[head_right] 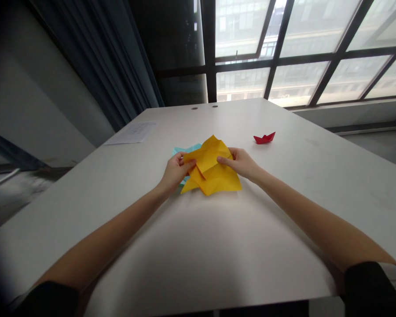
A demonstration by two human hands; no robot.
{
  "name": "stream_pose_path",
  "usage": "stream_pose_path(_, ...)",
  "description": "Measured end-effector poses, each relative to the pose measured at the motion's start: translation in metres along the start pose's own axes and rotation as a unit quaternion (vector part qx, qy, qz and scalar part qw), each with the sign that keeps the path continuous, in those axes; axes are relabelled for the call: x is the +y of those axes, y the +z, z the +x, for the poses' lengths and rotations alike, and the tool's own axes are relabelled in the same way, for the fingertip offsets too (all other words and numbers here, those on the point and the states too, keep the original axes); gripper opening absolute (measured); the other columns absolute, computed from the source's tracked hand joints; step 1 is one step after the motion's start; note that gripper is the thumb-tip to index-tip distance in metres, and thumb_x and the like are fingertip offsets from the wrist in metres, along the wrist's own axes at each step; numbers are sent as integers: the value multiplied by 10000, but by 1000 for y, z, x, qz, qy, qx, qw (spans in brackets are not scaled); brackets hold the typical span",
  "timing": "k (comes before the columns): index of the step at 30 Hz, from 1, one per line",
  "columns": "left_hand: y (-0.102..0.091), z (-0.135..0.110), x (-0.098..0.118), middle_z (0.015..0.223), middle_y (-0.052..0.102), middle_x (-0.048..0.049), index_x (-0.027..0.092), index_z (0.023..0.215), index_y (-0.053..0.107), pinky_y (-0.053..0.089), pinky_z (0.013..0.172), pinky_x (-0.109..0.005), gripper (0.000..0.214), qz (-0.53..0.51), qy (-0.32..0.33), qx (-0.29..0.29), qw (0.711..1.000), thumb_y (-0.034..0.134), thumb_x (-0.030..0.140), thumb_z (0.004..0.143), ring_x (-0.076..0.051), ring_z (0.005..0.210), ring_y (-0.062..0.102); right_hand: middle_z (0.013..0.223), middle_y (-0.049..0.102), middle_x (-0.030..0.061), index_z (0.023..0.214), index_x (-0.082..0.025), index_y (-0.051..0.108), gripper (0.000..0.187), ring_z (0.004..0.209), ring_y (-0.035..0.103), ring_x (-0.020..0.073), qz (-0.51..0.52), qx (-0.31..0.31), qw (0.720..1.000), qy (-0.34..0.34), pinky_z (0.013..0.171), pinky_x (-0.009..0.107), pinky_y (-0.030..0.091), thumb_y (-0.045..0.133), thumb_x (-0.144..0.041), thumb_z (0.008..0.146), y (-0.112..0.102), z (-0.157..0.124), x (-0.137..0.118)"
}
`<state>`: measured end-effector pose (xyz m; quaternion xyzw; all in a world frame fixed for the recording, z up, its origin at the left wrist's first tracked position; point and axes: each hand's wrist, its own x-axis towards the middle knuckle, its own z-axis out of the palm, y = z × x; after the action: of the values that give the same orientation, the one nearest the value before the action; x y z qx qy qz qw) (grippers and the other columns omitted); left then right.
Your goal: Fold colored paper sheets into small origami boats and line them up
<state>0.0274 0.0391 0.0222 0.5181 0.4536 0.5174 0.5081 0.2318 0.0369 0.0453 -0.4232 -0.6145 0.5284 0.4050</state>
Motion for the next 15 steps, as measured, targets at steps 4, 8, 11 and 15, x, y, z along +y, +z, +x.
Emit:
stream_pose_path(4, 0, -2, -3, 715, 632, -10, 167, 902, 486, 484, 582, -262, 464, 0, -57, -81, 995, 770, 314, 567, -148, 626, 619, 913, 685, 55, 887, -184, 625, 312, 826, 642, 214, 36, 55, 998, -23, 709, 309, 526, 705, -389, 666, -3, 3, 4)
stream_pose_path(8, -1, -5, -3, 698, 628, -4, 147, 872, 516, 488, 603, -254, 471, 23, -72, -149, 986, 791, 339, 541, -136, 625, 624, 866, 688, 56, 828, -183, 620, 236, 757, 649, 198, 78, 82, 994, -8, 670, 300, 529, 680, -370, 696, -9, 6, 7)
stream_pose_path(11, 0, -9, 1, 637, 607, 33, 153, 870, 507, 467, 552, -206, 451, 39, -67, -175, 982, 781, 336, 562, -87, 540, 584, 826, 689, 59, 797, -183, 612, 175, 724, 653, 205, 116, 100, 988, 29, 653, 313, 533, 666, -321, 703, -13, 6, 6)
stream_pose_path(15, 0, -11, 7, 570, 569, 67, 165, 926, 506, 431, 497, -171, 453, 13, -53, -165, 985, 754, 352, 595, -54, 465, 528, 836, 687, 73, 798, -188, 612, 129, 743, 653, 221, 140, 123, 979, 82, 671, 337, 536, 628, -289, 720, -18, 8, 7)
